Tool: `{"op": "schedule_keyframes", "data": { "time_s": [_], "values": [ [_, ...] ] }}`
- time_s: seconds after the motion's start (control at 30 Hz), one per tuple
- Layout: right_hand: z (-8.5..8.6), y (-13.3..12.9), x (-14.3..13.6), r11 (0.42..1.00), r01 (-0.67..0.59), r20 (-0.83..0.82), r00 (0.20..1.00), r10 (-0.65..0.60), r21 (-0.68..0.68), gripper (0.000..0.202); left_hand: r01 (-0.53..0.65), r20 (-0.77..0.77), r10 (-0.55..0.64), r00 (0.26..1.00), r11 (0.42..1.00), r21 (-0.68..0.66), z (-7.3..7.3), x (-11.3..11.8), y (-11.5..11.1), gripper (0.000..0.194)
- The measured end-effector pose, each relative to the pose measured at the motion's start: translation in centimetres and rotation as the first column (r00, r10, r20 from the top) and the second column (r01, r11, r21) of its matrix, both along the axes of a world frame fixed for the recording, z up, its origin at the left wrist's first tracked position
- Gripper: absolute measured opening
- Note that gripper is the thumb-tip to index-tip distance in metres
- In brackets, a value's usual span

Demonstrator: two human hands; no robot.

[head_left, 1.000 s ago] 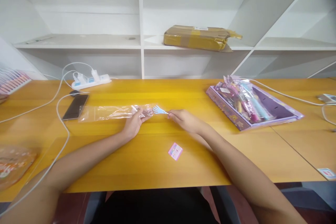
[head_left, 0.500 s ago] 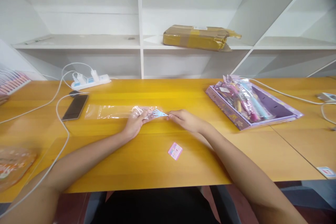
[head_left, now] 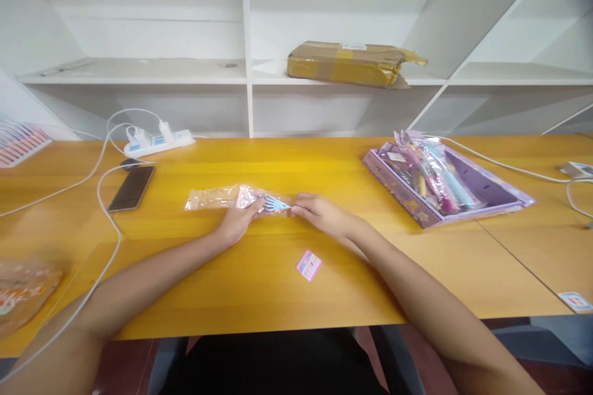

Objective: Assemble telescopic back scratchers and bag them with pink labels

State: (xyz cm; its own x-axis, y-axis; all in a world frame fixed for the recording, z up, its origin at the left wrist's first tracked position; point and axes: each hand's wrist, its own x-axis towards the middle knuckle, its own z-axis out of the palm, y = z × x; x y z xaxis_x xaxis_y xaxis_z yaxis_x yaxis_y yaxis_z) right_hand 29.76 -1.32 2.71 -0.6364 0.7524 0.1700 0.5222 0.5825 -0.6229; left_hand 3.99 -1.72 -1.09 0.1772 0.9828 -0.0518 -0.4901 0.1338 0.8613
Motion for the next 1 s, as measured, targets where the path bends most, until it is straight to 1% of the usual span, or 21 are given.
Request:
{"op": "schedule_keyframes", "data": {
  "time_s": [0.07,0.13,0.27,0.37,0.43,0.47,0.5,0.53,0.6,0.67,0.7,0.77,0.83,0.93,1.0],
  "values": [
    [-0.4,0.1,0.1,1.0,0.004,-0.018,1.0,-0.004,-0.002,0.045,0.032,-0.071,-0.028,0.997,0.998,0.05,-0.2,-0.2,0.1,0.033],
    [-0.8,0.1,-0.2,1.0,0.029,-0.028,0.999,-0.029,-0.004,0.044,0.092,-0.151,-0.077,0.986,0.991,0.099,-0.5,-0.4,0.3,0.03],
    [-1.6,-0.7,-2.0,0.995,0.1,-0.108,0.989,-0.099,-0.001,0.042,0.174,-0.264,-0.125,0.956,0.97,0.172,-0.7,-0.7,0.4,0.029],
    [-1.6,-1.6,-3.5,0.979,0.201,-0.2,0.959,-0.202,-0.024,0.037,0.192,-0.251,-0.146,0.957,0.967,0.167,-0.4,-0.6,0.3,0.031],
    [-1.1,-1.9,-3.6,0.962,0.256,-0.193,0.943,-0.27,-0.097,0.034,0.143,-0.173,-0.118,0.978,0.98,0.142,-0.1,-0.4,0.2,0.033],
    [-0.8,-1.9,-3.3,0.954,0.253,-0.154,0.948,-0.277,-0.159,0.034,0.101,-0.129,-0.085,0.988,0.987,0.125,0.1,-0.3,0.3,0.034],
    [-0.4,-1.8,-2.7,0.946,0.223,-0.097,0.963,-0.251,-0.235,0.036,0.056,-0.09,-0.046,0.995,0.993,0.104,0.2,-0.3,0.4,0.035],
    [0.1,-1.6,-1.9,0.931,0.175,-0.042,0.979,-0.198,-0.319,0.037,0.01,-0.052,-0.006,0.999,0.997,0.077,0.3,-0.3,0.5,0.036],
    [1.0,-1.0,-0.1,0.881,0.07,0.018,0.997,-0.069,-0.468,0.039,-0.05,0.009,0.05,0.999,0.998,0.022,0.4,-0.4,0.8,0.039],
    [1.8,-0.3,1.5,0.839,-0.004,0.017,1.0,0.016,-0.544,0.041,-0.06,0.037,0.06,0.998,0.998,-0.006,0.4,-0.5,1.0,0.041],
    [2.1,0.0,2.0,0.835,-0.021,0.012,0.999,0.033,-0.55,0.043,-0.048,0.035,0.049,0.998,0.999,-0.006,0.4,-0.5,1.0,0.041],
    [2.5,0.3,2.7,0.848,-0.038,0.009,0.999,0.05,-0.529,0.046,-0.012,0.01,0.012,1.0,1.0,0.01,0.4,-0.6,0.9,0.041],
    [2.5,0.4,2.7,0.865,-0.045,-0.008,0.999,0.047,-0.499,0.048,0.013,-0.015,-0.013,1.0,1.0,0.028,0.5,-0.6,0.8,0.041],
    [1.7,0.0,1.3,0.887,-0.02,-0.062,0.998,-0.01,-0.462,0.05,0.03,-0.022,-0.028,0.999,0.998,0.063,0.6,-0.5,0.5,0.041],
    [0.8,-0.6,-0.3,0.905,0.015,-0.122,0.99,-0.074,-0.425,0.052,0.079,-0.053,-0.074,0.996,0.992,0.097,0.6,-0.4,0.3,0.041]
  ]
}}
